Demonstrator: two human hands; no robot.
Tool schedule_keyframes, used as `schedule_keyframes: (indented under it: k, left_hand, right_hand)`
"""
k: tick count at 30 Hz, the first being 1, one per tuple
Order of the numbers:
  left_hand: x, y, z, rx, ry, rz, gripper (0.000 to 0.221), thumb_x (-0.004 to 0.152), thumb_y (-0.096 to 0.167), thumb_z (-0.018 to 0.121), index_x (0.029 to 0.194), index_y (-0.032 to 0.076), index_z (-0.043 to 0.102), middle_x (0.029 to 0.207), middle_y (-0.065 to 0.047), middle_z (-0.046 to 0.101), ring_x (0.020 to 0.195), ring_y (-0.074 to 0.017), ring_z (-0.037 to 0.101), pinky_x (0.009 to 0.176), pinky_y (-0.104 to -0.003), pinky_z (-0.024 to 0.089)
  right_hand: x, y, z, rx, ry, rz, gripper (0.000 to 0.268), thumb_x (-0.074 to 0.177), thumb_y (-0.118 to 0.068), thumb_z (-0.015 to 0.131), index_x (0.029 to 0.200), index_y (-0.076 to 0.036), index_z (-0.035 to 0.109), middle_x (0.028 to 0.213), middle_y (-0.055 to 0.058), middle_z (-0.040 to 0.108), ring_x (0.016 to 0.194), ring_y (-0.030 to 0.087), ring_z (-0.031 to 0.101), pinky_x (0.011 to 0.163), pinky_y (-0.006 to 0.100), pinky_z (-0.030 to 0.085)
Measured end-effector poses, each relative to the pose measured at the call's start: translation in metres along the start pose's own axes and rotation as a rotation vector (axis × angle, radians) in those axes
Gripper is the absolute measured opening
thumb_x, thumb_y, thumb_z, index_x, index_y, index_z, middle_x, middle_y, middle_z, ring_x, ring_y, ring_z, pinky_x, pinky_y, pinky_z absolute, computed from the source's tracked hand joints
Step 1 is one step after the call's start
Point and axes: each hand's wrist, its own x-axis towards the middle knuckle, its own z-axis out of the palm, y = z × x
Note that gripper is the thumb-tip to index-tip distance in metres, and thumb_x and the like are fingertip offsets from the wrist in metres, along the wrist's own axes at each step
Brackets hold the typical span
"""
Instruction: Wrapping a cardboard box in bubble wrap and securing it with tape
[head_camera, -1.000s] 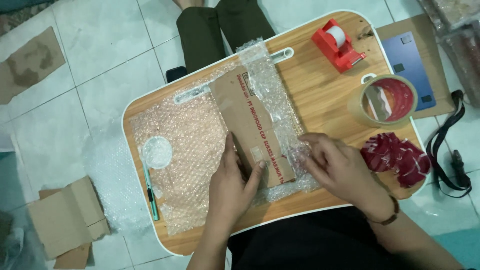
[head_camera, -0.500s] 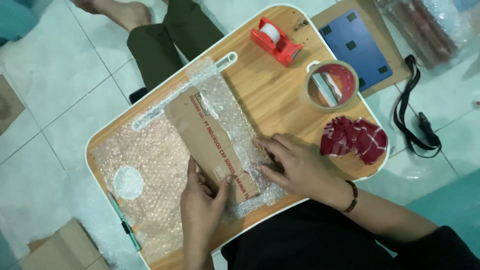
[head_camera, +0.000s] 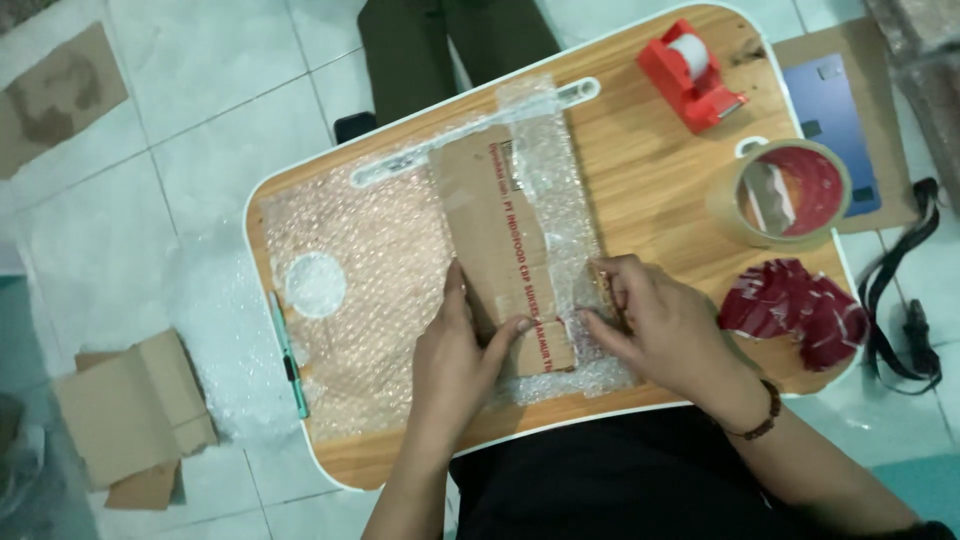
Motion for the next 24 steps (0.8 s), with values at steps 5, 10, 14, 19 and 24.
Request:
schedule_keyframes:
  k: [5, 10, 14, 19, 24]
  left_hand:
    - [-0.001, 0.002, -0.003, 0.020, -0.001, 0.056, 0.105, 0.087, 0.053, 0.073, 0.159, -0.003, 0.020, 0.138, -0.034, 0.058, 0.121, -0.0546, 0.060, 0.095, -0.061, 0.050]
    - [0.001, -0.004, -0.004, 0.028, -0.004, 0.054, 0.105, 0.086, 0.055, 0.072, 0.158, -0.003, 0.022, 0.135, -0.034, 0.060, 0.119, -0.0543, 0.062, 0.092, -0.060, 0.052]
    - [0.001, 0.000, -0.006, 0.063, -0.031, 0.042, 0.104, 0.088, 0.058, 0.068, 0.158, -0.002, 0.022, 0.130, -0.033, 0.063, 0.116, -0.0527, 0.064, 0.091, -0.058, 0.053]
    - [0.001, -0.016, 0.003, 0.117, 0.017, 0.074, 0.101, 0.088, 0.064, 0.062, 0.159, 0.003, 0.022, 0.114, -0.029, 0.069, 0.098, -0.0492, 0.069, 0.076, -0.057, 0.054]
    - [-0.013, -0.047, -0.034, 0.003, 0.116, -0.135, 0.060, 0.094, 0.052, 0.048, 0.147, 0.024, 0.054, 0.127, -0.011, 0.072, 0.104, -0.0360, 0.072, 0.088, -0.049, 0.052]
  right_hand:
    - [0.001, -0.007, -0.002, -0.018, -0.071, 0.142, 0.054, 0.084, -0.035, 0.076, 0.129, -0.013, 0.054, 0.079, 0.012, 0.069, 0.075, 0.039, 0.074, 0.065, 0.053, 0.058]
    - [0.012, -0.013, -0.009, -0.069, -0.011, 0.086, 0.051, 0.085, -0.035, 0.078, 0.126, -0.010, 0.059, 0.109, 0.014, 0.060, 0.096, 0.043, 0.069, 0.075, 0.054, 0.058]
    - [0.025, -0.031, -0.021, -0.136, 0.092, -0.137, 0.057, 0.095, -0.029, 0.068, 0.142, -0.004, 0.050, 0.130, 0.021, 0.048, 0.128, 0.049, 0.052, 0.101, 0.055, 0.048]
    - [0.042, -0.037, -0.007, -0.340, 0.043, -0.298, 0.066, 0.095, -0.049, 0.061, 0.150, -0.015, 0.048, 0.156, 0.017, 0.037, 0.146, 0.044, 0.035, 0.111, 0.056, 0.038]
    - [0.062, -0.036, 0.012, -0.539, -0.028, -0.496, 0.079, 0.099, -0.066, 0.039, 0.164, -0.023, 0.029, 0.174, 0.013, 0.011, 0.159, 0.039, 0.010, 0.124, 0.055, 0.014]
